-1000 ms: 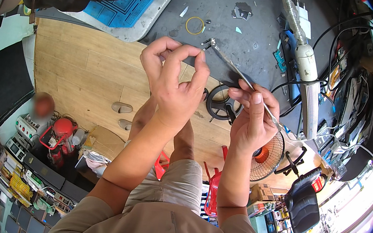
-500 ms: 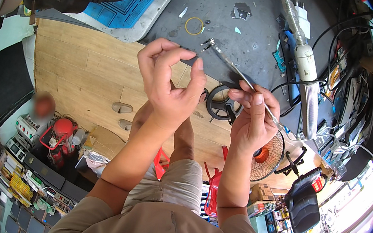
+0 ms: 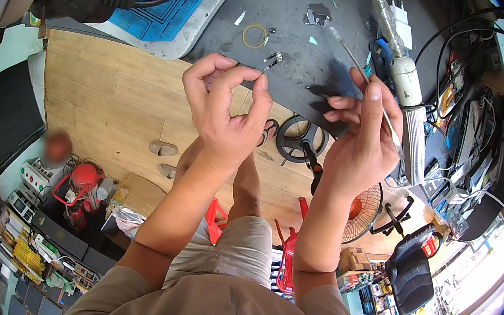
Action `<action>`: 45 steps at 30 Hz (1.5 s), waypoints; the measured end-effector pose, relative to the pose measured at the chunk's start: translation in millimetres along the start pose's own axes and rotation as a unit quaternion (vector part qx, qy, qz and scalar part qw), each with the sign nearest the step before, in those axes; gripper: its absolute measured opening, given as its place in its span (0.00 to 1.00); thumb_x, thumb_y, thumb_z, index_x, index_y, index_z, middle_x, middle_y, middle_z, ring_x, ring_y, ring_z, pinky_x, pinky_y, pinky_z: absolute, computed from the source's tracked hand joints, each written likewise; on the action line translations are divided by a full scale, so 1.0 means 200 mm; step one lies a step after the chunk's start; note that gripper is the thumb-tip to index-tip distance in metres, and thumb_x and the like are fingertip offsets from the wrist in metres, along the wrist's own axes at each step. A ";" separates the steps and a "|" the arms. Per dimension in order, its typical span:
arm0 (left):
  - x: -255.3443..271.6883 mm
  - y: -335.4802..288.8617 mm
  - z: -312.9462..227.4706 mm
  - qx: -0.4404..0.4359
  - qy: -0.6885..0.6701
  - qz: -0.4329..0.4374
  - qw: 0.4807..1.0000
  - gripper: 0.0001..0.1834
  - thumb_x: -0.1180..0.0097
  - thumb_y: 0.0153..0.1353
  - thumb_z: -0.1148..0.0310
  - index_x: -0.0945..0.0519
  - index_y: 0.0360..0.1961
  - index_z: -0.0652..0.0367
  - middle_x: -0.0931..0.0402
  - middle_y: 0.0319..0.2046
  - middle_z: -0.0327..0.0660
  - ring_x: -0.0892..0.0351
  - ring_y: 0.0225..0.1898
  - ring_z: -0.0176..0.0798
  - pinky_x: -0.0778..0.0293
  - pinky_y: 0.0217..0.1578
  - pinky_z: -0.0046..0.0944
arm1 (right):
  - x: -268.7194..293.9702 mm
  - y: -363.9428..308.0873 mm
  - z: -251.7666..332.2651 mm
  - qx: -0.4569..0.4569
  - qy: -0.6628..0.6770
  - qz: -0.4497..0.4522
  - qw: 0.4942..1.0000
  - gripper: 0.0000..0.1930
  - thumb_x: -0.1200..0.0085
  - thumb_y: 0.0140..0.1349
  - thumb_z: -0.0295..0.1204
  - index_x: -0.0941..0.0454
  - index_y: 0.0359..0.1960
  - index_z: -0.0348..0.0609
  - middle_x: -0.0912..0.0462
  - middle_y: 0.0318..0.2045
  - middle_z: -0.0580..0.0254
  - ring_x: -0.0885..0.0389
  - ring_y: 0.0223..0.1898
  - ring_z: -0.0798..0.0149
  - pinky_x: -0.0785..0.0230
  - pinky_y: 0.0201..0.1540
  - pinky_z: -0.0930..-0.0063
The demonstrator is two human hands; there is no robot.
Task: The person walks to a workbench in an electronics shop and uses a small metal tool to scrape and adjust a tiny electronic component on a circuit board. The person handles the component and tool repeatedly while standing at the bench.
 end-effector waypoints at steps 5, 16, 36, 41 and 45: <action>0.00 0.00 0.00 -0.008 -0.003 -0.006 1.000 0.15 0.27 0.58 0.82 0.15 0.46 0.59 0.31 0.54 0.47 0.23 0.45 0.43 0.26 0.41 0.39 | -0.03 0.04 -0.01 -0.014 -0.022 -0.004 1.000 0.14 0.39 0.79 0.28 0.18 0.52 0.23 0.09 0.44 0.37 0.11 0.28 0.63 0.19 0.28 0.76; 0.00 0.00 0.00 -0.008 0.005 0.000 1.000 0.15 0.27 0.58 0.82 0.15 0.46 0.60 0.31 0.54 0.47 0.23 0.45 0.43 0.26 0.41 0.39 | -0.04 0.06 -0.01 -0.015 -0.018 -0.010 1.000 0.15 0.38 0.78 0.29 0.18 0.52 0.22 0.09 0.44 0.36 0.10 0.29 0.62 0.17 0.29 0.75; -0.01 0.01 0.00 -0.006 0.000 -0.003 1.000 0.16 0.27 0.59 0.83 0.15 0.47 0.60 0.31 0.54 0.46 0.22 0.44 0.41 0.26 0.40 0.39 | 0.13 -0.15 -0.10 -0.022 0.088 0.089 0.992 0.10 0.41 0.77 0.22 0.20 0.53 0.24 0.11 0.45 0.27 0.06 0.35 0.51 0.11 0.41 0.61; -0.01 0.01 0.00 -0.008 -0.006 -0.009 1.000 0.16 0.27 0.58 0.83 0.14 0.47 0.60 0.31 0.54 0.46 0.22 0.45 0.41 0.26 0.41 0.39 | 0.13 -0.20 -0.13 0.004 0.058 0.139 0.989 0.09 0.40 0.76 0.19 0.20 0.52 0.24 0.10 0.46 0.30 0.06 0.42 0.47 0.12 0.48 0.57; -0.01 0.01 0.00 -0.008 -0.005 -0.008 1.000 0.16 0.27 0.58 0.84 0.14 0.47 0.60 0.31 0.54 0.45 0.22 0.45 0.41 0.26 0.41 0.39 | 0.13 -0.20 -0.13 0.007 0.045 0.152 0.987 0.09 0.40 0.76 0.18 0.20 0.52 0.23 0.10 0.46 0.32 0.06 0.44 0.48 0.12 0.50 0.58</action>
Point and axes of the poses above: each hand's wrist, its own y-axis towards the middle knuckle, its own x-axis out of the back of the hand, z = x × y, the point moved 5 cm from there along y, towards the middle knuckle
